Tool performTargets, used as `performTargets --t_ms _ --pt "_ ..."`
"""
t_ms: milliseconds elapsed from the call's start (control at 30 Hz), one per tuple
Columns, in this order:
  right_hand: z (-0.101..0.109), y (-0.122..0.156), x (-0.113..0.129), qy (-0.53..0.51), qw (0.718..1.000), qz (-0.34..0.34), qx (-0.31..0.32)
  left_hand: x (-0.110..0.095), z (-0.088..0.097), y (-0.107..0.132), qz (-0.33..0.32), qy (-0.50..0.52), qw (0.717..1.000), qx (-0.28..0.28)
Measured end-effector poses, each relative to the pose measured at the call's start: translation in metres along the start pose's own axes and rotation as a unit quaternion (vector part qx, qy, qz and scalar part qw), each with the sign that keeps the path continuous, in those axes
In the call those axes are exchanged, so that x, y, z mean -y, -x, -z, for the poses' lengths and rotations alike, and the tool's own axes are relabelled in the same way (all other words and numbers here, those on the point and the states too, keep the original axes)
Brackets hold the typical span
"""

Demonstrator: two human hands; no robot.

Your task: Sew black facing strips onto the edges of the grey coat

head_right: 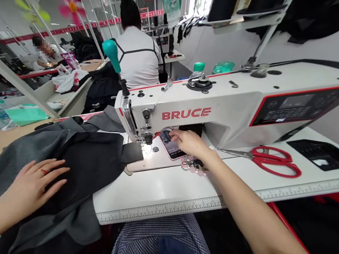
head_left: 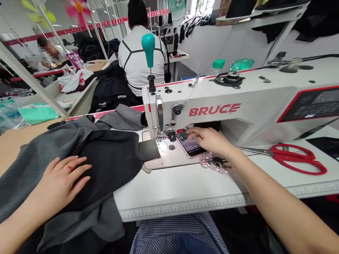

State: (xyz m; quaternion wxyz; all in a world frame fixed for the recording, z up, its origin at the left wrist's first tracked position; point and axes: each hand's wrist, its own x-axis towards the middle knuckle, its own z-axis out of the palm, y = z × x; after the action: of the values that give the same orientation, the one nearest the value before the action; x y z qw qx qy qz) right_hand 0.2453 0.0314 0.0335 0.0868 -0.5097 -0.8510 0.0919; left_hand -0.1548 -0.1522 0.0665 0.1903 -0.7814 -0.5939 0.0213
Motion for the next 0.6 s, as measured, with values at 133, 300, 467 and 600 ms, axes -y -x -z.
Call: performTargets --t_ms 133,300,467,600 --pt "0.005 -0.026 0.003 0.061 0.997 0.023 0.030 0.025 -0.009 0.052 0.110 -0.044 0.993 -0.025" --pt "0.010 -0.020 0.023 0.120 0.992 0.036 -0.005 0.031 -0.005 0.101 0.266 -0.087 0.960 -0.022" --pt "-0.012 0.024 0.060 0.093 0.985 0.108 0.095 0.042 -0.002 0.130 0.394 -0.068 0.917 0.002" --pt "-0.041 0.050 0.115 -0.012 0.954 0.272 0.123 0.047 -0.010 0.131 0.428 0.035 0.902 0.034"
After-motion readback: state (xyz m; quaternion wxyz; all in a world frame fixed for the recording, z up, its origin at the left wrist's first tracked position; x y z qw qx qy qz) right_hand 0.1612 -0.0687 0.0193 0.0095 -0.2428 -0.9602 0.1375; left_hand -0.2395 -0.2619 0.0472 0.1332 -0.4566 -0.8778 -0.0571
